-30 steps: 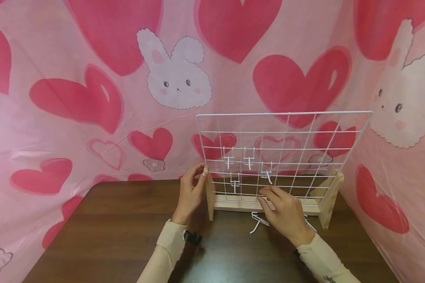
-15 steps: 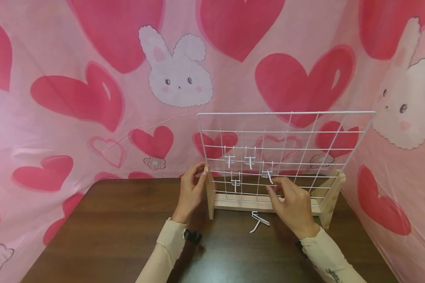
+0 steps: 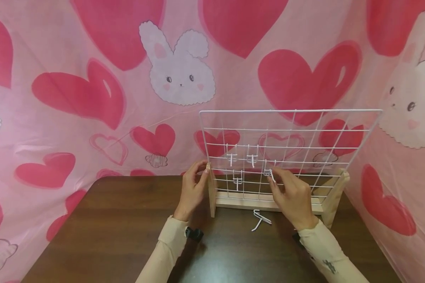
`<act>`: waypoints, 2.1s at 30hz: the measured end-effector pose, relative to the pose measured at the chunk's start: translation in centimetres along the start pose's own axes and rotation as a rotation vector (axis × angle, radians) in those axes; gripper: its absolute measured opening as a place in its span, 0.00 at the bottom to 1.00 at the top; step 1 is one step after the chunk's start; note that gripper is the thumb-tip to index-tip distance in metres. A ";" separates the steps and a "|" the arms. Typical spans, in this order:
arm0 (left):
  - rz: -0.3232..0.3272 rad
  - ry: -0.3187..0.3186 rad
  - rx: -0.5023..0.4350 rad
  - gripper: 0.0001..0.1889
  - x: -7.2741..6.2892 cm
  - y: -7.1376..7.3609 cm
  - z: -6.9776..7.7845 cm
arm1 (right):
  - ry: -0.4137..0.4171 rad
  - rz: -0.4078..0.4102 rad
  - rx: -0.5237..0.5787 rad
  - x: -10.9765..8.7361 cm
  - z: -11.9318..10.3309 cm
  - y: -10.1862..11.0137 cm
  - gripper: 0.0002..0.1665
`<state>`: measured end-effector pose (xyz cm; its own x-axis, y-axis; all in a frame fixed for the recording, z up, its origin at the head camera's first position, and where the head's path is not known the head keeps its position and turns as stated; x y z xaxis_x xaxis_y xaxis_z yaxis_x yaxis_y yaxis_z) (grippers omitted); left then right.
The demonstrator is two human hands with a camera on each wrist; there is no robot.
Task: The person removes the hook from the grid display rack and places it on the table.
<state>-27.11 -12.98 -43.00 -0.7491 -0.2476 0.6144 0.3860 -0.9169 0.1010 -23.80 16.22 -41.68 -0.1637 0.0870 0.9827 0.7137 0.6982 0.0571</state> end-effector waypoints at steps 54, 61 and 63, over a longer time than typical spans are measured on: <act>0.001 -0.002 -0.010 0.15 0.4 -0.3 -0.3 | 0.074 0.005 0.097 1.0 -2.3 -0.3 0.18; -0.001 -0.007 0.016 0.15 0.4 -0.3 0.0 | 0.118 -0.034 0.086 0.7 -2.5 -0.5 0.17; -0.002 -0.002 0.021 0.15 0.4 -0.2 0.0 | 0.124 -0.047 0.085 0.7 -2.5 -0.5 0.18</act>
<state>-27.52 -12.87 -42.82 -0.7485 -0.2452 0.6161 0.3960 -0.9106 0.1187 -22.57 14.09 -40.61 -0.1064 -0.0318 0.9938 0.6462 0.7574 0.0934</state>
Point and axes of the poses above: each hand's wrist, its own x-axis towards the middle knuckle, its own y-axis out of the back of the hand, z = x × y, the point moved 1 cm from there along x, towards the middle knuckle, and after that the axes turned 15 degrees about z, right-handed, at the moved point
